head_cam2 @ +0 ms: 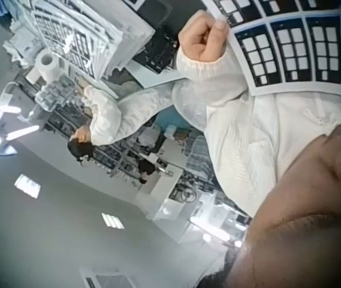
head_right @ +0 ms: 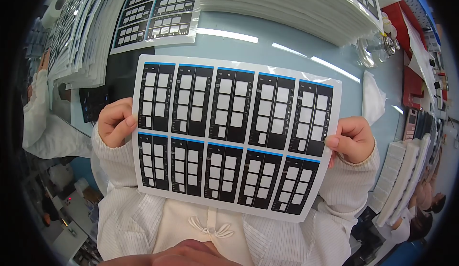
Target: Inspecting and organizing sheets of printed labels or stickers at a workstation.
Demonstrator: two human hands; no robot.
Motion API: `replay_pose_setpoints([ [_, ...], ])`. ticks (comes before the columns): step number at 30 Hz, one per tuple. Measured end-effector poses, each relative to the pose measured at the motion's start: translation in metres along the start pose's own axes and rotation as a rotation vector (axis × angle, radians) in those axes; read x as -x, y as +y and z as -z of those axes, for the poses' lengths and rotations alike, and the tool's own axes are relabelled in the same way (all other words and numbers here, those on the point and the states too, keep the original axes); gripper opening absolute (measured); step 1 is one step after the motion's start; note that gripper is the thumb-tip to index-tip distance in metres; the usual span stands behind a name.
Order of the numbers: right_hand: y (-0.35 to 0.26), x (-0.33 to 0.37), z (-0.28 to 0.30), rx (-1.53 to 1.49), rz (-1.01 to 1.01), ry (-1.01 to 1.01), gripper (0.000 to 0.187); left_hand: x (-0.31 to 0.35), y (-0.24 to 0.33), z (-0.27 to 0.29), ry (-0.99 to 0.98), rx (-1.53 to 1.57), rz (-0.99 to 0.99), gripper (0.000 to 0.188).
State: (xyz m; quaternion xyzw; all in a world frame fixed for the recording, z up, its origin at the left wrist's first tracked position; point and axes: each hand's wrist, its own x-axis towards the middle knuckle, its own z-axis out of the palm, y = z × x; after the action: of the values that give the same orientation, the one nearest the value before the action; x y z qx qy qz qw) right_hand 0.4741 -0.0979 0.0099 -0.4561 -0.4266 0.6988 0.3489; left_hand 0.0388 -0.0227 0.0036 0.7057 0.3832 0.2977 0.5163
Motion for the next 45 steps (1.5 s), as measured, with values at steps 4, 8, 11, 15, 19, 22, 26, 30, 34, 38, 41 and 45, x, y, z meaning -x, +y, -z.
replay_pose_setpoints([
  [4, 0.002, 0.001, 0.0, -0.021, -0.003, 0.017, 0.021, -0.001, -0.004, -0.002, -0.003, 0.029, 0.006, 0.023],
  [8, 0.005, 0.0, 0.002, -0.01, 0.019, -0.006, 0.02, 0.0, -0.004, -0.001, -0.019, 0.003, -0.005, 0.023],
  [11, 0.005, 0.002, 0.003, -0.025, 0.008, 0.006, 0.02, -0.001, -0.004, 0.0, -0.023, -0.003, -0.022, 0.022],
  [15, 0.003, 0.001, 0.004, 0.005, 0.024, -0.015, 0.019, -0.001, -0.004, 0.0, -0.024, 0.003, -0.022, 0.022],
  [19, 0.001, 0.002, 0.005, 0.029, 0.02, -0.018, 0.018, -0.002, -0.001, 0.001, -0.038, -0.036, -0.051, 0.022],
  [22, 0.001, 0.0, 0.006, 0.029, 0.019, -0.043, 0.018, 0.0, -0.003, 0.0, -0.035, -0.074, -0.052, 0.022],
  [26, -0.007, 0.002, 0.004, 0.11, -0.066, -0.034, 0.017, -0.004, 0.0, -0.009, -0.015, -0.176, -0.003, 0.024],
  [30, -0.009, 0.002, 0.004, 0.131, -0.092, -0.058, 0.016, -0.003, 0.006, -0.017, 0.061, -0.222, 0.051, 0.026],
  [34, -0.006, 0.004, 0.007, 0.166, -0.079, -0.031, 0.017, -0.001, 0.006, -0.008, 0.059, -0.298, 0.043, 0.024],
  [38, -0.013, 0.003, 0.008, 0.181, -0.169, -0.051, 0.015, -0.006, 0.01, -0.014, 0.297, -0.401, -0.024, 0.015],
  [41, -0.013, 0.004, 0.008, 0.207, -0.147, -0.054, 0.016, -0.01, 0.009, -0.015, 0.337, -0.372, -0.167, 0.018],
  [45, -0.015, 0.001, 0.007, 0.237, -0.12, -0.064, 0.019, -0.017, 0.01, -0.006, 0.23, -0.617, -0.342, 0.023],
])
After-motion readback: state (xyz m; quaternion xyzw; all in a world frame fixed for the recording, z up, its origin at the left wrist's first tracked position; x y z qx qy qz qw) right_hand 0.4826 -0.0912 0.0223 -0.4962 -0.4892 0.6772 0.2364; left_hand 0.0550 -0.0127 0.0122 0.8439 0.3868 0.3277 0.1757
